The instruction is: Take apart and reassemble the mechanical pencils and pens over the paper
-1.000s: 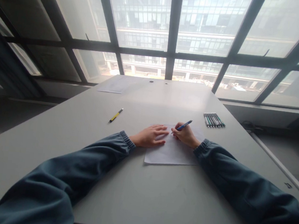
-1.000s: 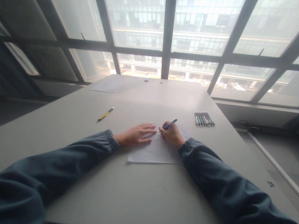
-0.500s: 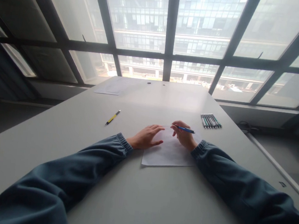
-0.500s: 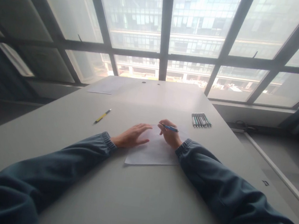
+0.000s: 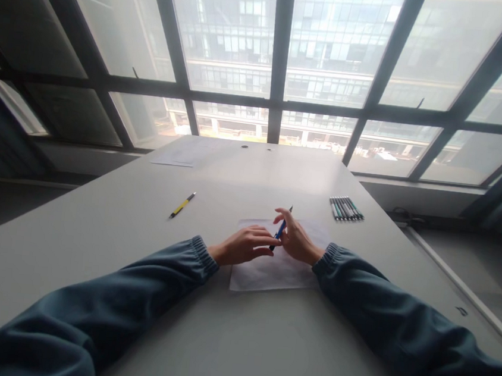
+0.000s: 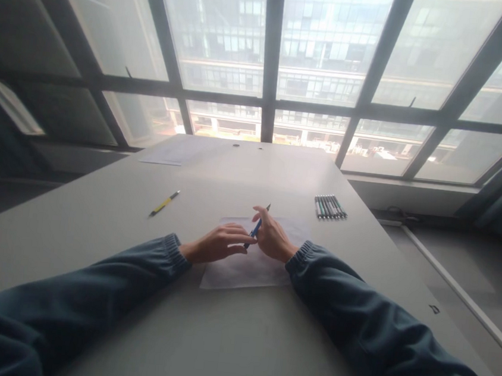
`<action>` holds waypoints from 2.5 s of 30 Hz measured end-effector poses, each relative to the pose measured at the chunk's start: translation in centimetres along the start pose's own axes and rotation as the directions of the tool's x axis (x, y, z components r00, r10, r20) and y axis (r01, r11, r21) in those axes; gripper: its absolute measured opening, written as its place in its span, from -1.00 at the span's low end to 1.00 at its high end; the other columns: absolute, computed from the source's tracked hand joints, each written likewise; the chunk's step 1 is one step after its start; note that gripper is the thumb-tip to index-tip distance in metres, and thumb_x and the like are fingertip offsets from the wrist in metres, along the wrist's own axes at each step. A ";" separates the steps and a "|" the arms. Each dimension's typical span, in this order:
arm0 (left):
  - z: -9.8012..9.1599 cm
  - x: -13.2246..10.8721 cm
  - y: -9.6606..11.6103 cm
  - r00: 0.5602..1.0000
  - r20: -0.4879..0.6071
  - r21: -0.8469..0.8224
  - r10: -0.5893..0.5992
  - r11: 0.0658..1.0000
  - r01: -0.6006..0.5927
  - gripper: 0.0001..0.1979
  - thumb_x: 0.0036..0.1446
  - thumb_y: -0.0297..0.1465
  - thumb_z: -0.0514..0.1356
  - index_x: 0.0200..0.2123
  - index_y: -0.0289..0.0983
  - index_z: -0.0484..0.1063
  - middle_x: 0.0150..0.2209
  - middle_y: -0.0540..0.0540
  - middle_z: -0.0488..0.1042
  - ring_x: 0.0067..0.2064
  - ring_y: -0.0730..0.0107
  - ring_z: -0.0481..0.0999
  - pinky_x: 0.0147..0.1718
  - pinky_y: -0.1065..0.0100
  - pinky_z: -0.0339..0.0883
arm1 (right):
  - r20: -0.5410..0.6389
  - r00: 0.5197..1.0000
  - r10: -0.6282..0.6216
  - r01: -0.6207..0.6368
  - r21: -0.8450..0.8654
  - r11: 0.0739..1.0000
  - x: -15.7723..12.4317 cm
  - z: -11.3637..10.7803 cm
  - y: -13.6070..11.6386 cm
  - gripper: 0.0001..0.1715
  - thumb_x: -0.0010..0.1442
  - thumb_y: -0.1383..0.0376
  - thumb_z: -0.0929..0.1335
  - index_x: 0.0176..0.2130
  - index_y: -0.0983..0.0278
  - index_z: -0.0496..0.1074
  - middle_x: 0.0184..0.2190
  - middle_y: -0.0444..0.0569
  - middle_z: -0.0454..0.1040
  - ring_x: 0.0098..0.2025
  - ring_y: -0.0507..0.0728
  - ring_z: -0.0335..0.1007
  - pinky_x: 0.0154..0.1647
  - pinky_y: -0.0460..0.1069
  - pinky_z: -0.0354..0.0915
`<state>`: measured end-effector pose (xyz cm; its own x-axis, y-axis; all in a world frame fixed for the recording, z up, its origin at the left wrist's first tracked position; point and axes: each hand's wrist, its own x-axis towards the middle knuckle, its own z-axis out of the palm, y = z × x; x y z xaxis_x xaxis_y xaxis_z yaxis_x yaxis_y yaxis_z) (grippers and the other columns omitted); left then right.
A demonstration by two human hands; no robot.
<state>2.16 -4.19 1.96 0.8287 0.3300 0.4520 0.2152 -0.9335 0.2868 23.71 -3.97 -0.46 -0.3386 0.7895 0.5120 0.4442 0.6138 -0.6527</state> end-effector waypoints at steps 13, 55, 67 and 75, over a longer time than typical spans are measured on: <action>0.2 -0.3 -1.1 0.989 -0.116 0.056 -0.087 0.994 0.094 -0.55 0.38 -0.29 0.14 0.31 -0.08 0.27 0.04 -0.16 0.54 0.05 0.20 0.53 0.06 0.14 0.42 | -0.064 0.990 0.130 -0.064 0.609 0.790 0.5 -0.8 -1.3 -0.74 0.28 0.15 0.34 -0.06 0.20 0.42 -0.30 -0.09 0.44 -0.51 -0.01 0.30 -0.53 -0.06 0.27; 1.5 -0.9 -2.0 0.974 -0.094 -0.082 -0.205 0.977 0.198 -0.58 0.35 -0.43 0.09 0.25 -0.14 0.28 -0.10 -0.09 0.57 -0.04 0.31 0.54 0.03 0.21 0.43 | -0.633 0.564 0.530 -0.821 -0.360 0.444 -2.2 -21.6 20.1 -0.72 0.15 0.12 0.44 -0.24 0.25 0.65 -0.18 0.15 0.65 -0.11 0.28 0.55 -0.11 0.04 0.36; 1.4 -0.8 -1.7 0.973 -0.095 -0.070 -0.212 0.976 0.205 -0.49 0.32 -0.46 0.10 0.31 -0.13 0.22 -0.09 -0.07 0.57 -0.03 0.31 0.54 0.06 0.20 0.42 | -0.624 0.585 0.518 -0.804 -0.360 0.474 -2.1 -21.6 19.1 -0.63 0.24 0.12 0.33 -0.28 0.29 0.65 -0.25 0.20 0.63 -0.20 0.26 0.49 -0.22 0.03 0.26; -1.1 0.1 -0.4 0.966 -0.122 0.179 -0.228 0.952 0.248 -0.70 0.35 -0.42 0.08 0.08 -0.20 0.47 -0.07 -0.16 0.58 -0.05 0.20 0.54 0.01 0.17 0.41 | -0.733 0.604 0.312 -0.737 -0.367 0.567 -1.8 -22.1 19.1 -0.61 0.29 0.23 0.24 -0.24 0.36 0.60 -0.21 0.37 0.56 -0.21 0.29 0.38 -0.18 0.12 0.16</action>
<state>1.58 -3.63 2.84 0.6883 0.5490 0.4742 0.5028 -0.8322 0.2337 51.15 6.18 -1.57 0.5422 0.6635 0.5155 0.8057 -0.2364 -0.5431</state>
